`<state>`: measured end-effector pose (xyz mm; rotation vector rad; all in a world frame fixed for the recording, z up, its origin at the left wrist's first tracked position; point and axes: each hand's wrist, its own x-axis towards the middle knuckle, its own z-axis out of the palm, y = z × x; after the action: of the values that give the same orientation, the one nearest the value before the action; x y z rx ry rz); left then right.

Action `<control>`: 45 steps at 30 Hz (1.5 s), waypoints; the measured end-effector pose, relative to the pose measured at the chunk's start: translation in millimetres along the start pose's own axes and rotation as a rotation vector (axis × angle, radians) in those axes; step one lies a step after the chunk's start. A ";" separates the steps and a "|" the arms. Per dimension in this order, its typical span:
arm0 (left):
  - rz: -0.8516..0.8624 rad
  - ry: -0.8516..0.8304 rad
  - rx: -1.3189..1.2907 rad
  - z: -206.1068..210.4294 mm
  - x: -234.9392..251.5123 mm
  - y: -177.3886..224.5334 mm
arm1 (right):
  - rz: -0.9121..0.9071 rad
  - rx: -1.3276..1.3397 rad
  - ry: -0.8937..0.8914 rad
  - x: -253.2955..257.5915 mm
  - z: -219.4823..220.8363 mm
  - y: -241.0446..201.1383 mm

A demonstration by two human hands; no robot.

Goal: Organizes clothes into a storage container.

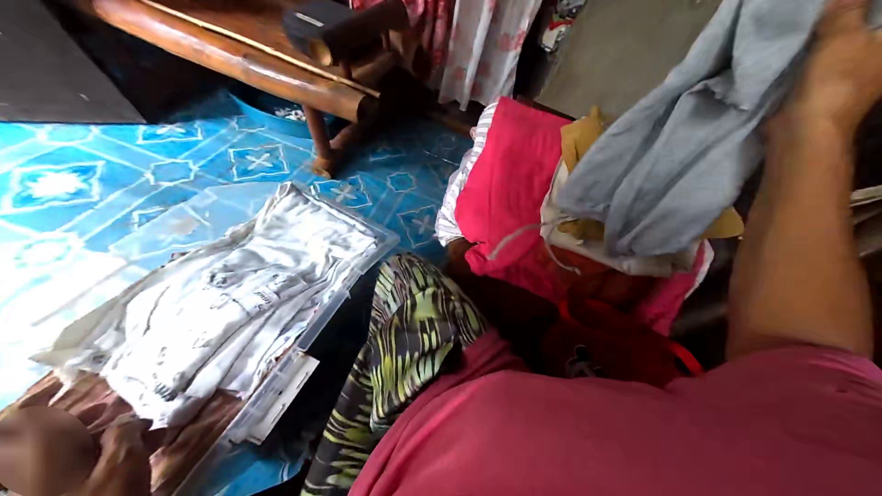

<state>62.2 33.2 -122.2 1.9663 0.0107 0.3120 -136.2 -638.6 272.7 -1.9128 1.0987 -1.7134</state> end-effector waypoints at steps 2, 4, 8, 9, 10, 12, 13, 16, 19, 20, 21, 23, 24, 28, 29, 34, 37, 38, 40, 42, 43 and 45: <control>0.012 -0.030 0.001 -0.9 1.6 -2.6 | 0.124 -0.355 -0.130 -1.0 1.0 39.5; 0.006 -0.097 0.056 -3.8 -3.7 10.3 | 0.239 -0.605 -0.313 -23.0 7.4 92.1; -0.187 -0.166 0.181 -1.2 -34.1 94.1 | 0.361 -0.988 -0.839 -85.5 27.9 132.0; -0.222 -0.146 0.191 1.6 -37.9 109.8 | 0.219 -0.951 -0.769 -99.6 29.7 152.5; -0.257 -0.129 0.200 3.5 -39.2 118.6 | 0.119 -0.902 -0.726 -104.6 32.2 160.7; -0.302 -0.116 0.230 5.7 -35.9 118.5 | 0.122 -0.879 -0.705 -106.7 48.1 140.9; -0.305 -0.115 0.247 6.9 -33.2 113.9 | 0.088 -0.840 -0.687 -112.0 57.1 126.8; -0.311 -0.121 0.286 10.4 -29.7 103.1 | -0.076 -0.506 -0.807 -147.5 80.9 68.9; -0.317 -0.116 0.268 10.9 -29.8 101.4 | -0.259 -0.208 -1.104 -207.0 126.6 20.9; -0.325 -0.113 0.249 11.4 -30.0 99.8 | -0.299 -0.122 -1.206 -230.3 146.7 10.2; -0.335 -0.105 0.226 12.1 -30.1 98.0 | -0.308 -0.045 -1.303 -255.3 168.3 2.0; -0.362 -0.080 0.175 12.3 -30.3 94.2 | -0.247 0.015 -1.472 -307.0 203.7 -19.7; -0.375 -0.073 0.152 12.1 -30.8 93.0 | -0.212 -0.021 -1.547 -330.7 217.0 -32.3; -0.426 -0.045 0.078 11.8 -31.4 94.2 | -0.154 -0.374 -1.762 -403.8 254.8 -62.5; -0.430 -0.046 0.076 12.1 -31.4 95.0 | -0.161 -0.431 -1.772 -414.6 258.8 -64.1; -0.423 -0.074 0.091 14.3 -30.9 96.8 | -0.098 -0.464 -1.668 -429.2 268.8 -59.5; -0.422 -0.088 0.113 15.3 -29.2 98.8 | -0.111 -0.479 -1.656 -422.6 271.5 -64.9; -0.422 -0.087 0.114 15.7 -29.0 97.8 | -0.129 -0.464 -1.659 -421.7 273.3 -66.5; -0.417 -0.081 0.105 16.2 -29.2 95.0 | -0.060 -0.342 -1.662 -421.8 277.6 -68.2; -0.425 -0.071 0.075 16.1 -29.9 95.3 | 0.244 -0.111 -1.606 -426.3 279.7 -67.1; -0.432 -0.064 0.067 15.9 -29.9 95.7 | 0.431 -0.022 -1.554 -428.9 279.3 -68.3; -0.437 -0.056 0.055 15.6 -30.2 96.4 | 0.768 0.090 -1.462 -433.1 279.1 -67.5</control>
<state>23.4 -24.8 -47.5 1.9653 0.4104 -0.0309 162.9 -343.8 -33.3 -1.6452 0.8238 0.1695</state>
